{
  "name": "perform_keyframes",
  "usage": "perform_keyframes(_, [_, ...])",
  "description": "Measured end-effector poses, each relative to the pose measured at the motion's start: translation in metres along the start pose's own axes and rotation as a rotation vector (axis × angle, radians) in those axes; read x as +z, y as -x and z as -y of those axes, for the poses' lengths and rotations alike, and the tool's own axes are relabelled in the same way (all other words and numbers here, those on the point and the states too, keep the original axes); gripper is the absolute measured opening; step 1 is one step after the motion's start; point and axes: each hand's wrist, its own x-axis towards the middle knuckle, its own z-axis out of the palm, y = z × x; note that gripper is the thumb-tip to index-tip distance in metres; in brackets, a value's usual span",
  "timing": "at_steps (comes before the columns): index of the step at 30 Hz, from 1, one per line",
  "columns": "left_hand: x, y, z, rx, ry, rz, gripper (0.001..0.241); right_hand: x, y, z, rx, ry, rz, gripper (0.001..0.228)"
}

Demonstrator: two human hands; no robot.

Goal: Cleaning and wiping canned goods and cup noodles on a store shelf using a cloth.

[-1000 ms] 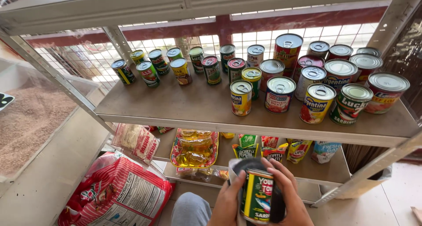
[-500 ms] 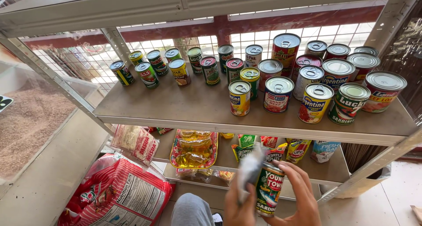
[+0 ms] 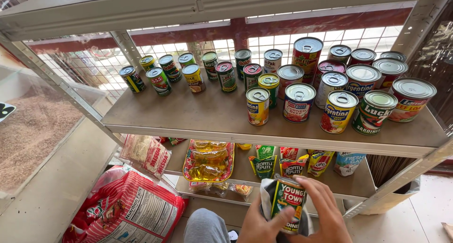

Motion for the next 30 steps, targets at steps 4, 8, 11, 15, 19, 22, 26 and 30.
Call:
perform_keyframes(4, [-0.015,-0.005,0.008,-0.129,0.006,0.144,0.068,0.006,0.008,-0.027,0.004,0.049,0.192,0.122])
perform_keyframes(8, [-0.043,-0.015,0.041,-0.166,0.015,0.218,0.073,0.007,0.016,-0.053,0.003,-0.158,0.384,0.096])
perform_keyframes(11, [-0.047,-0.015,0.056,0.062,-0.346,0.169,0.084,0.007,0.012,-0.036,0.445,-0.086,0.293,0.053])
perform_keyframes(15, [-0.058,-0.021,0.085,0.181,-0.651,0.026,0.072,0.021,0.007,-0.037,0.553,-0.018,0.483,0.051])
perform_keyframes(19, [-0.076,-0.033,0.115,0.154,-0.571,0.090,0.069,0.036,0.010,-0.040,0.540,-0.149,0.540,0.047])
perform_keyframes(22, [-0.083,-0.022,0.093,0.092,-0.453,0.089,0.067,0.052,0.011,-0.043,0.480,-0.004,0.505,0.041])
perform_keyframes(26, [-0.112,-0.033,0.138,0.166,-0.276,0.115,0.080,0.061,-0.013,-0.018,0.435,0.225,0.532,0.044])
perform_keyframes(30, [-0.136,-0.045,0.161,-0.023,-0.081,0.265,0.082,0.058,-0.086,0.050,0.294,0.360,0.419,0.039])
